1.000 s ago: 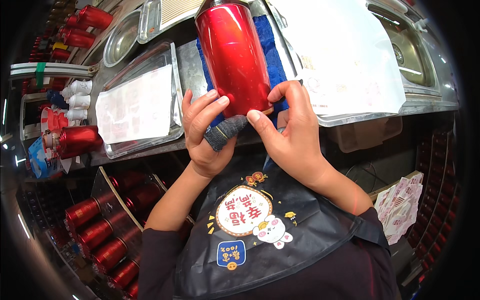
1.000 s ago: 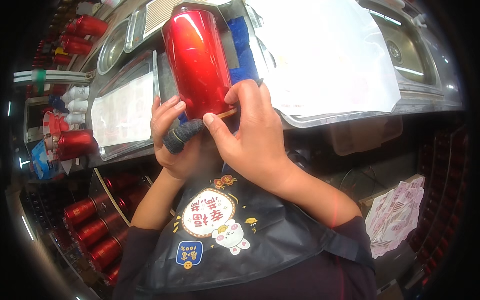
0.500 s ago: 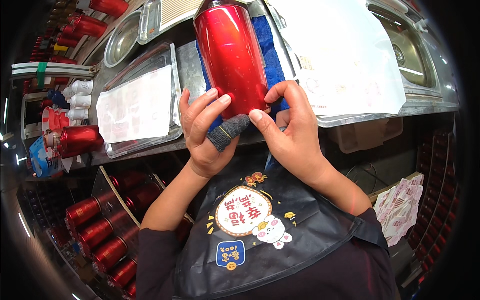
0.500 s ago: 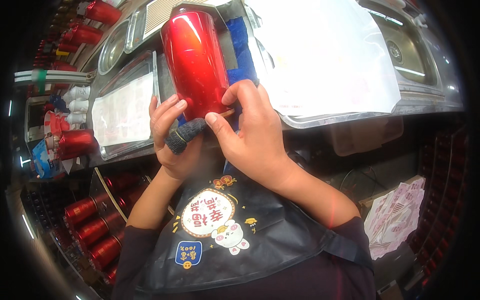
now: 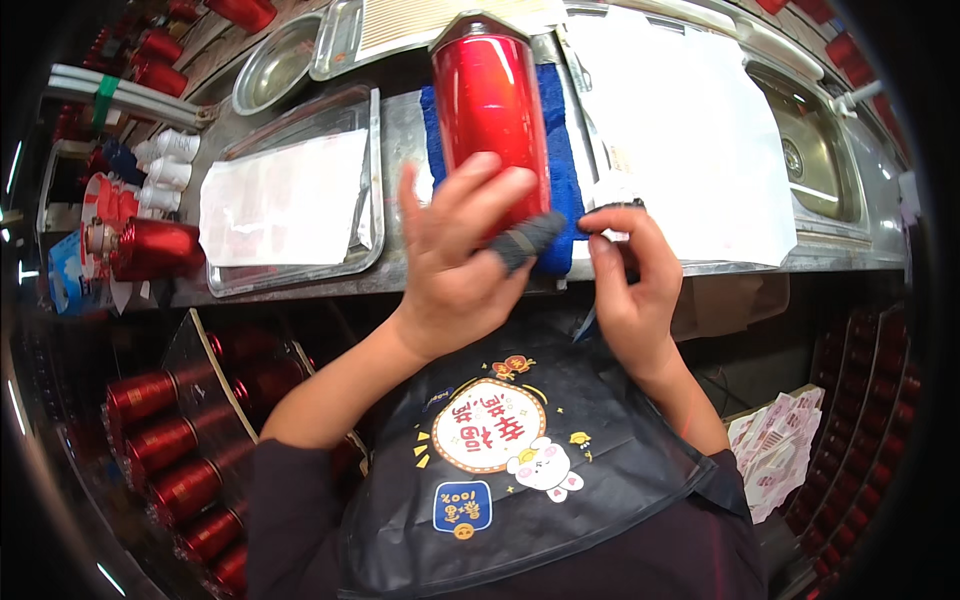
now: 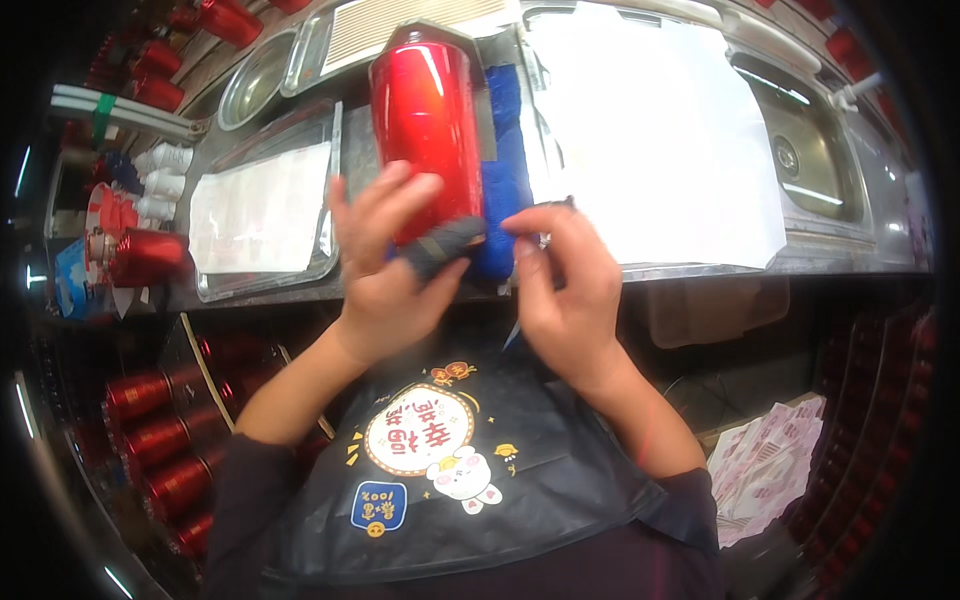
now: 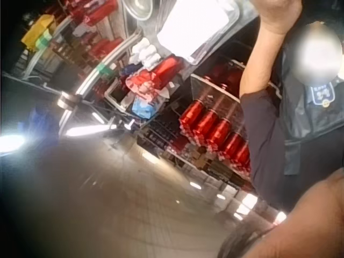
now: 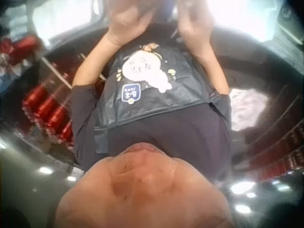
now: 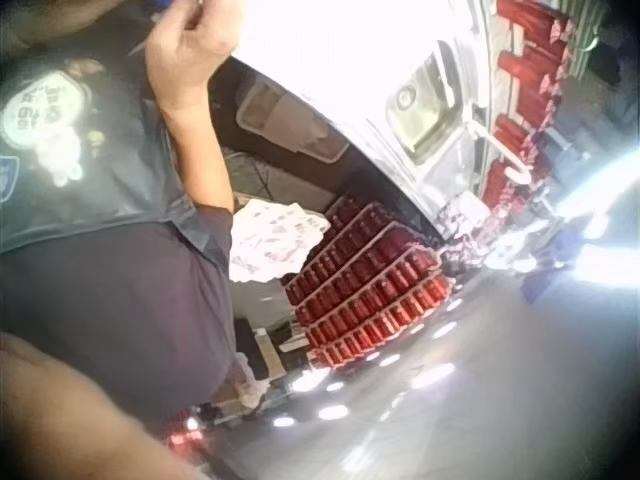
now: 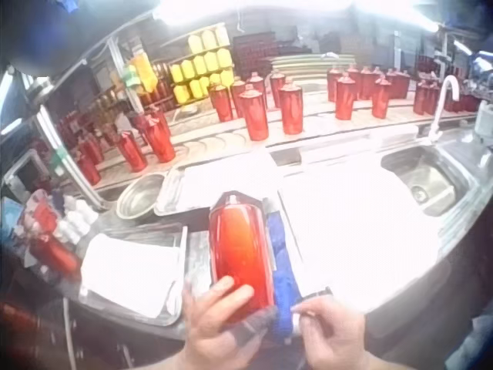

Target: The person applies a sticker label to a red cylindrical can, smooths it with a blue cloth, and uses a wooden stick to press the edges. They repeat this process on multiple cans, placing finished cans on a nearby tray.

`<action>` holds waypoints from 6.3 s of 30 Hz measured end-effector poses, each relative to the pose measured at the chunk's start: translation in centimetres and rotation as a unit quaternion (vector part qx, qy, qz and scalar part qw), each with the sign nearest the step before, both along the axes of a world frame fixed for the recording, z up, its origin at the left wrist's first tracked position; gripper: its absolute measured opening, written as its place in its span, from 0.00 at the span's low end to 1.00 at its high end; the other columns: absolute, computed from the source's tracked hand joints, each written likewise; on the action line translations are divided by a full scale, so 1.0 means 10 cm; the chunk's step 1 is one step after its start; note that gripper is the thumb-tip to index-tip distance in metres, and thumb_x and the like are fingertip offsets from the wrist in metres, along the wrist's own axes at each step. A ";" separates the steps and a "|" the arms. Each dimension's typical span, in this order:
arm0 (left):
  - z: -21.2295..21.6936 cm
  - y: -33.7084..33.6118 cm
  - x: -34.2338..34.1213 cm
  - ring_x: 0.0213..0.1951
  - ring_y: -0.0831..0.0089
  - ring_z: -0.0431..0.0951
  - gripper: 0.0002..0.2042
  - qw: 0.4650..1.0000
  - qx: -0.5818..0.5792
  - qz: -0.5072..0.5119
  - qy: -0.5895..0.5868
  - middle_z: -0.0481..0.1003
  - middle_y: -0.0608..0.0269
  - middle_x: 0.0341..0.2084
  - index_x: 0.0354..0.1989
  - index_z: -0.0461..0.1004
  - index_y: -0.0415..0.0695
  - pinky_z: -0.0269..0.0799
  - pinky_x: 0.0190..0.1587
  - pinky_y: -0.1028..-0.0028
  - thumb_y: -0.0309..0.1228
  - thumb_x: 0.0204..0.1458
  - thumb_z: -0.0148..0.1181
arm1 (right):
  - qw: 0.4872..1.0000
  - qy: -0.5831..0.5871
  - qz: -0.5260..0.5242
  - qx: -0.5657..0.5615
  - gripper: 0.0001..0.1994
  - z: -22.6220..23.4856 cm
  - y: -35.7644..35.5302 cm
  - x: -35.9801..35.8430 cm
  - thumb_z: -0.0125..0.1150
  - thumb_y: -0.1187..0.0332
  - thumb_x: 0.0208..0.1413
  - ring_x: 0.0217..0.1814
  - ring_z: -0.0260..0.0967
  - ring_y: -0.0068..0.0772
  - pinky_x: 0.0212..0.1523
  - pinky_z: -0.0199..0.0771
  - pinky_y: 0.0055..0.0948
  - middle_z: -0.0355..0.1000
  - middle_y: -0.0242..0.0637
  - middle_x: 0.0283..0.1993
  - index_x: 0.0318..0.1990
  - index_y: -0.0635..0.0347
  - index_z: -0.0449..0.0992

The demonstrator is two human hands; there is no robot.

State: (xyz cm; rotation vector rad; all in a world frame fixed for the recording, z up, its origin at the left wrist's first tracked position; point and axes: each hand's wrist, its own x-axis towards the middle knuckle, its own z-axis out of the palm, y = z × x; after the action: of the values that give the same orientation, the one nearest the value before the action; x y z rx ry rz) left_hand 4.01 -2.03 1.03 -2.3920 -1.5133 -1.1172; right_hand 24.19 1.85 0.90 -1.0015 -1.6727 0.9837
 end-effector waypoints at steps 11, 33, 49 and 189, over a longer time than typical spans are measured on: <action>-0.25 0.03 -0.04 0.72 0.53 0.63 0.38 0.990 -0.024 0.054 -0.125 0.69 0.51 0.67 0.68 0.68 0.40 0.43 0.73 0.47 0.20 0.42 0.72 | 0.999 0.003 0.031 -0.007 0.11 -0.06 -0.14 -0.08 0.59 0.85 0.57 0.28 0.65 0.19 0.30 0.64 0.19 0.75 0.34 0.35 0.44 0.64 0.80; 0.00 0.07 -0.04 0.71 0.54 0.64 0.39 0.995 -0.059 -0.006 -0.078 0.71 0.54 0.65 0.68 0.66 0.39 0.41 0.73 0.42 0.24 0.43 0.74 | 0.949 -0.289 -0.078 0.093 0.11 0.05 0.58 0.74 0.68 0.73 0.53 0.31 0.73 0.39 0.35 0.74 0.33 0.76 0.43 0.36 0.45 0.58 0.83; 0.03 0.06 0.01 0.71 0.55 0.64 0.41 0.991 -0.089 0.006 -0.098 0.72 0.55 0.64 0.68 0.65 0.41 0.39 0.73 0.40 0.26 0.41 0.76 | 0.802 -0.589 -0.093 -0.043 0.24 -0.08 2.08 1.49 0.64 0.55 0.57 0.53 0.74 0.57 0.57 0.74 0.44 0.69 0.57 0.53 0.63 0.34 0.76; -0.01 0.31 -0.10 0.67 0.67 0.65 0.32 0.782 -0.231 -0.030 -0.579 0.64 0.50 0.67 0.72 0.54 0.34 0.59 0.70 0.67 0.30 0.64 0.60 | 0.953 -0.226 0.202 0.008 0.38 0.35 0.82 -0.13 0.71 0.53 0.57 0.29 0.51 0.21 0.30 0.56 0.22 0.54 0.26 0.32 0.75 0.38 0.62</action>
State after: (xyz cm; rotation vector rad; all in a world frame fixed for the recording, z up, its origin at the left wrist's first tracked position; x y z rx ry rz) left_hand 2.99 1.04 0.89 -1.9333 -2.1577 -2.8378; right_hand 22.85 10.06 4.45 -0.9381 -2.3303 1.0475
